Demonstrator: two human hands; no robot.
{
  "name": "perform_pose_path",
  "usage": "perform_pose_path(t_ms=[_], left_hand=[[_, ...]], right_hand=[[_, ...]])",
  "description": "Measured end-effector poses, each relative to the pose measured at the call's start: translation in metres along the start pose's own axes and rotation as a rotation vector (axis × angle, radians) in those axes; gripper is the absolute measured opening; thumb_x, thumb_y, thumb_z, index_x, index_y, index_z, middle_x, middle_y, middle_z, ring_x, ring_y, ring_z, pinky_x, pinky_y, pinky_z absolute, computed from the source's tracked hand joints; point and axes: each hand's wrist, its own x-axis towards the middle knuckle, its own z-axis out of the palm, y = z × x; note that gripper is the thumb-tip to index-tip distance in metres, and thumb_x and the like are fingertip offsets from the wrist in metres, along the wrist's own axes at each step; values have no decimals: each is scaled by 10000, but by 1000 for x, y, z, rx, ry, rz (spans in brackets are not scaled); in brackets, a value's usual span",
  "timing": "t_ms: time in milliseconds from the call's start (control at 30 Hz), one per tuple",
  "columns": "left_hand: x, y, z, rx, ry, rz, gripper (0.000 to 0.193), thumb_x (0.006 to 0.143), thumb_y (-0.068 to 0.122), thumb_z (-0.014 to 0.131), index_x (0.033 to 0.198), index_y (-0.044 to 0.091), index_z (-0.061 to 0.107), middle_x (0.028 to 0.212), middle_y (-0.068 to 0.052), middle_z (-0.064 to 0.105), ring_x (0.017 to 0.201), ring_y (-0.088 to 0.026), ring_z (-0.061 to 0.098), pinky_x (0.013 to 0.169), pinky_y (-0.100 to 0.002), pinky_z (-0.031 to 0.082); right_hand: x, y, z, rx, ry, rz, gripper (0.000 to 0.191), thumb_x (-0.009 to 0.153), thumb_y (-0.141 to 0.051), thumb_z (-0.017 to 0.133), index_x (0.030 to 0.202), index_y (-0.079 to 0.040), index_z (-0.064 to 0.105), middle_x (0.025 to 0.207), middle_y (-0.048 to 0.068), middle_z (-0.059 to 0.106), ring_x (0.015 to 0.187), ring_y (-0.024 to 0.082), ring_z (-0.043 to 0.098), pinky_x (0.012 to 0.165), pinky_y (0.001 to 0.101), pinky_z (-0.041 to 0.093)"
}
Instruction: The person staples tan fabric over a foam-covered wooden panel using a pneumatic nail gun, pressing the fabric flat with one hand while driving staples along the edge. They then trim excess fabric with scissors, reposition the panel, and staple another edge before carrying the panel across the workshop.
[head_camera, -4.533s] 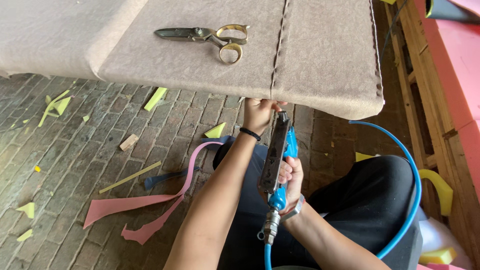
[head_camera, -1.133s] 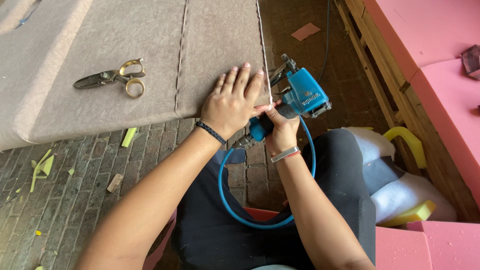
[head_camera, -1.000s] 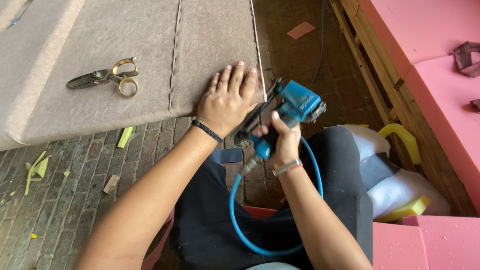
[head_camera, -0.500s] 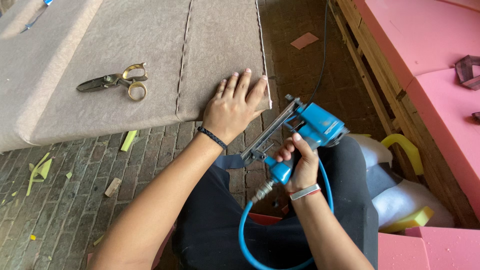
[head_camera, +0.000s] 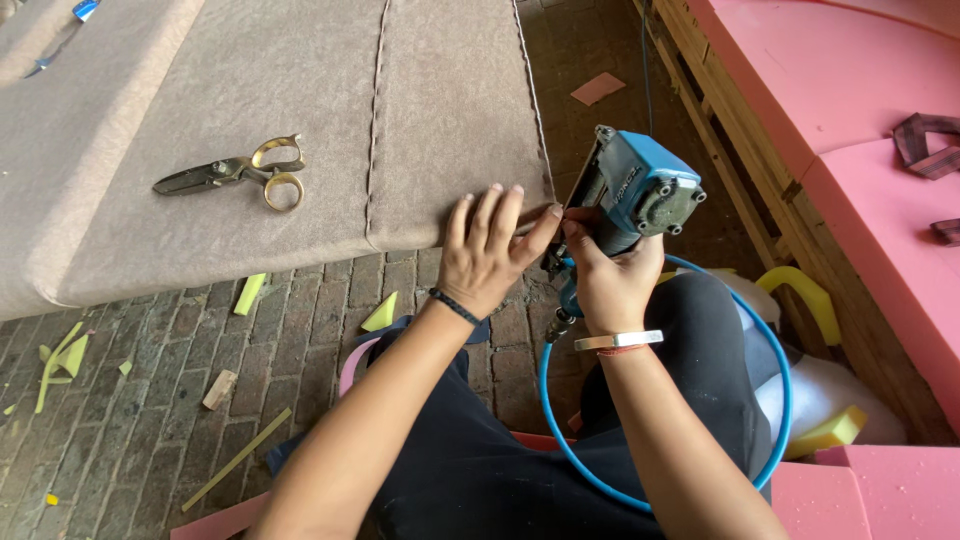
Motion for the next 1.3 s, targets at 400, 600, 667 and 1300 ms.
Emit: perform_pose_path(t_ms=[400,600,667,1300], left_hand=[[38,-2,-41,-514,67,-596,159,1073,225,616,975,101,641,935,-29,689,860,-238,672,793,-378,484],[47,0,-47,-489,81,-560,152,1071,227,618,979,106,629,936,-40,677,860,-266,666,786,-399,480],[45,0,-47,-487,82,-563,152,1067,229,623,980,105,629,934,-42,676,858,-266,665,788,-397,482],[40,3,-44,-502,115,-571,140,1061,221,637,992,99,631,968,-44,687,891,-267,674,818,-397,481]], right_hand=[[5,-11,-1,-57,-84,-31,201,899,53,775,1045,13,642,966,52,745,853,113,701,779,240,570],[8,-13,9,-166,-50,-113,175,900,48,773,1016,13,646,929,51,744,835,117,715,767,248,582],[9,-12,10,-205,-46,-129,145,893,56,764,989,14,663,915,50,726,806,117,693,736,250,569],[-5,4,-6,-66,-42,-24,160,899,31,753,1020,5,652,953,37,731,801,102,680,715,233,562]])
